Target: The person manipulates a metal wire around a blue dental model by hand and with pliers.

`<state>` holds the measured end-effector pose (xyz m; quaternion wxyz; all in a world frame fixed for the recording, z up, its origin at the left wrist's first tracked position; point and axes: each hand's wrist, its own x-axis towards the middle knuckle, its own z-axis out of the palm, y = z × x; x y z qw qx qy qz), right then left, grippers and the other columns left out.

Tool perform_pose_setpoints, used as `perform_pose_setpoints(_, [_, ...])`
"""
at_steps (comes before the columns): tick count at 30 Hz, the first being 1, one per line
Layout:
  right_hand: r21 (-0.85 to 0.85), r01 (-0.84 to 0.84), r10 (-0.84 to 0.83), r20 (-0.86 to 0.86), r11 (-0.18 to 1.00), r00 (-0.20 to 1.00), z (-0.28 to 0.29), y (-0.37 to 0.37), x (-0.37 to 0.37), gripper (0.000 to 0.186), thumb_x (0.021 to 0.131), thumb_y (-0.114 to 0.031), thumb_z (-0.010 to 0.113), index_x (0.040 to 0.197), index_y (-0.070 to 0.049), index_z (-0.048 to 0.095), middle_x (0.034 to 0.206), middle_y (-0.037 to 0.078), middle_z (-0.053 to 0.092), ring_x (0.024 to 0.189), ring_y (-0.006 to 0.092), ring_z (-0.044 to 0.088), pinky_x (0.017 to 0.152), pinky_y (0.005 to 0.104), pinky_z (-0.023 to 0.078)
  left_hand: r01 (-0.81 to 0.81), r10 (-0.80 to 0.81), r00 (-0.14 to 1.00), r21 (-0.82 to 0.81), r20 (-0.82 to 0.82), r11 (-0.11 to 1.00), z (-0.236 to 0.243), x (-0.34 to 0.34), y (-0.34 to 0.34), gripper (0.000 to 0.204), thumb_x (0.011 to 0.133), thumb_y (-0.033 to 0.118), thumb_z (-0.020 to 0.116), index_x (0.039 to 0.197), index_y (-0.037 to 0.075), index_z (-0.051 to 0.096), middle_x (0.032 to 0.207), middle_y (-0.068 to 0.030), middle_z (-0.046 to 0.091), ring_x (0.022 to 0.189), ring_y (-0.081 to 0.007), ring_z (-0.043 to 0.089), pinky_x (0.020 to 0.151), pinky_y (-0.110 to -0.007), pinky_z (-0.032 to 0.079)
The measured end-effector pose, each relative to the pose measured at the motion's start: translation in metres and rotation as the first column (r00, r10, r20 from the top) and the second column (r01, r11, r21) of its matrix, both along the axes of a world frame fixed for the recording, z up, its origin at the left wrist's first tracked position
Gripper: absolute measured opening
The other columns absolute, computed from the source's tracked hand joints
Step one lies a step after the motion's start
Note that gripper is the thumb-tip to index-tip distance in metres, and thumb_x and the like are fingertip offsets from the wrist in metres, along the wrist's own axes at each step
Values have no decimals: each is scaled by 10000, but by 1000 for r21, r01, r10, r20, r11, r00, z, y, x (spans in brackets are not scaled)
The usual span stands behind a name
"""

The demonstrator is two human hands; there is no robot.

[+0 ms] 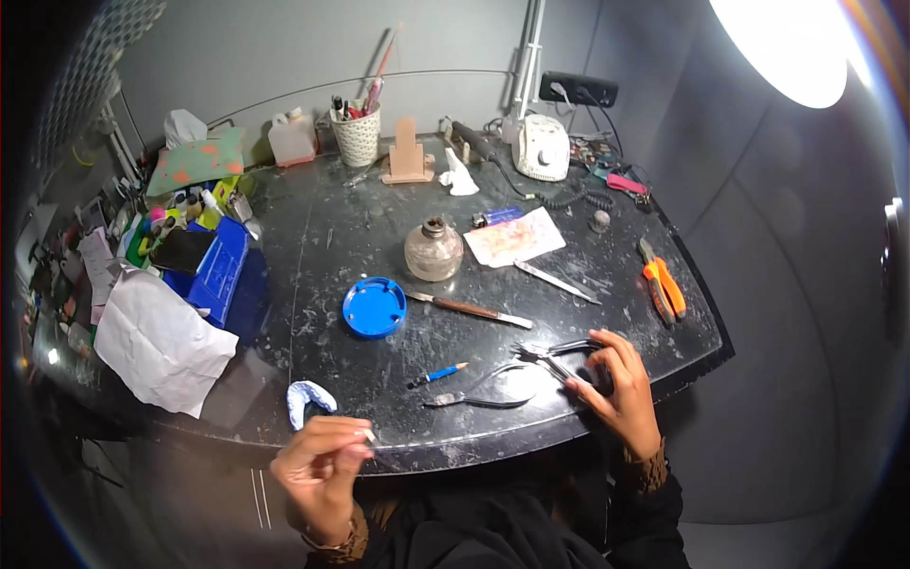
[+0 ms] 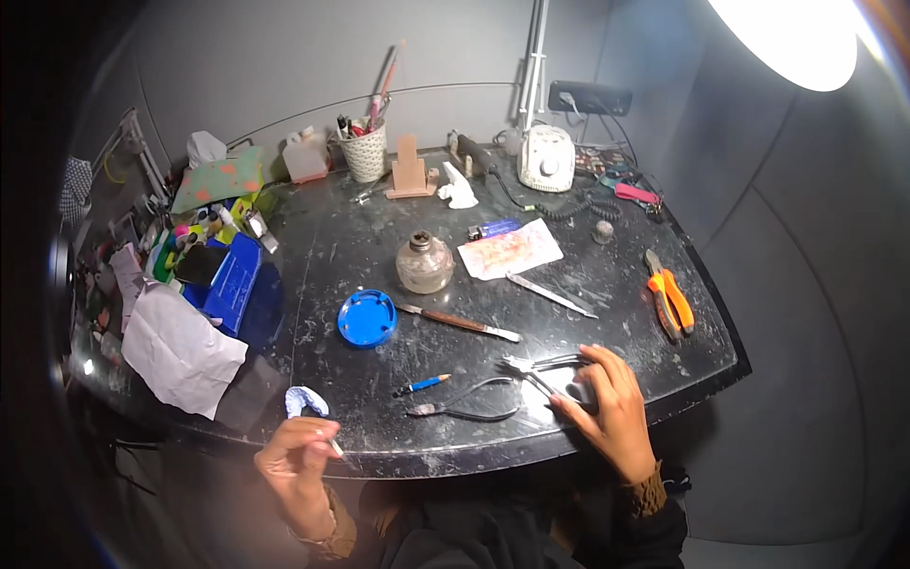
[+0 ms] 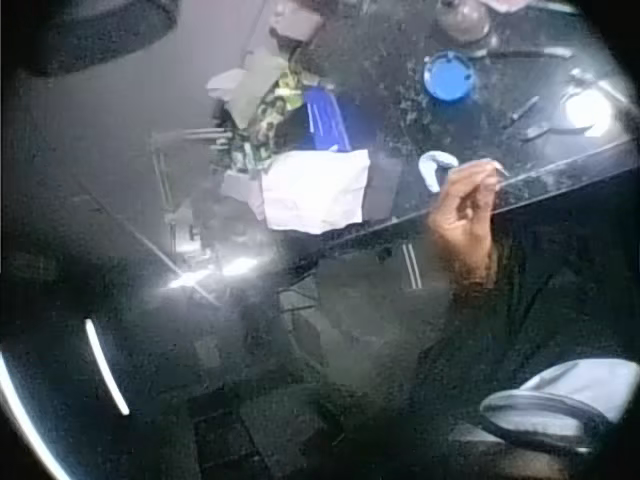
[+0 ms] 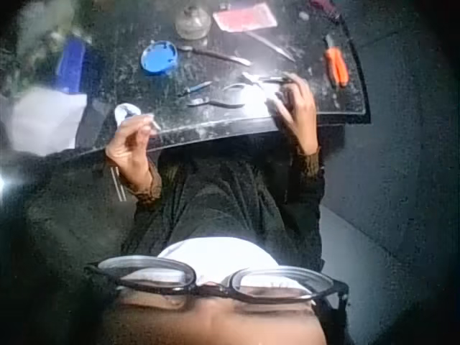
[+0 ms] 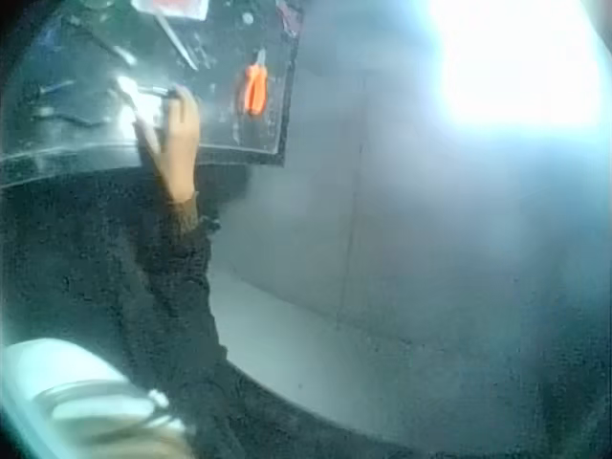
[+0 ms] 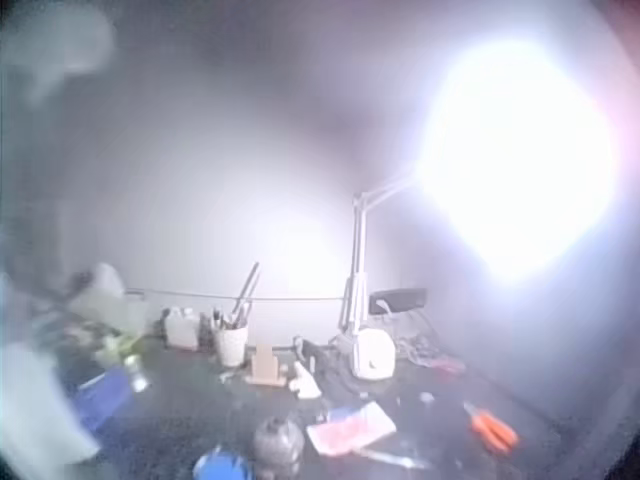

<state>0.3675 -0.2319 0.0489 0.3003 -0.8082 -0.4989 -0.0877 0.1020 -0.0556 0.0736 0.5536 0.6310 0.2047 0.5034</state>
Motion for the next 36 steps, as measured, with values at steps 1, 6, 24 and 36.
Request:
perform_pose_setpoints(1, [-15, -39, 39, 27, 999, 999, 0, 1, 2, 329, 711, -243, 725, 852, -4, 549, 1175, 165, 526, 1116, 338, 484, 931, 417, 378, 17, -17, 999, 24, -34, 1000, -2, 4, -6, 58, 767, -19, 658, 800, -49, 621, 817, -170, 630, 754, -218, 623, 597, -258, 526])
perform_pose_setpoints(6, [-104, -209, 212, 24, 972, 977, 5, 14, 4, 275, 727, -160, 694, 857, -9, 506, 1116, 150, 536, 1033, 319, 508, 914, 413, 382, 83, -77, 994, 78, -83, 993, -1, 12, -15, 95, 697, -50, 699, 768, -46, 635, 758, -163, 649, 729, -243, 648, 679, -301, 514])
perform_pose_setpoints(24, [-265, -441, 459, 6, 857, 889, 0, 63, -38, 281, 745, -244, 693, 880, -54, 536, 1208, 100, 519, 1129, 264, 490, 975, 449, 332, 167, -156, 979, 86, -128, 982, -21, 12, 12, 110, 689, -21, 724, 784, -37, 671, 754, -134, 658, 733, -252, 654, 651, -298, 523])
perform_pose_setpoints(36, [-157, 220, -198, 142, 963, 970, 7, 5, 0, 306, 727, -206, 714, 880, -5, 542, 1192, 180, 517, 1136, 357, 461, 941, 440, 350, 130, -115, 980, 85, -163, 988, -20, 16, 11, 107, 676, 20, 743, 732, -13, 657, 687, -117, 637, 697, -243, 644, 605, -285, 506])
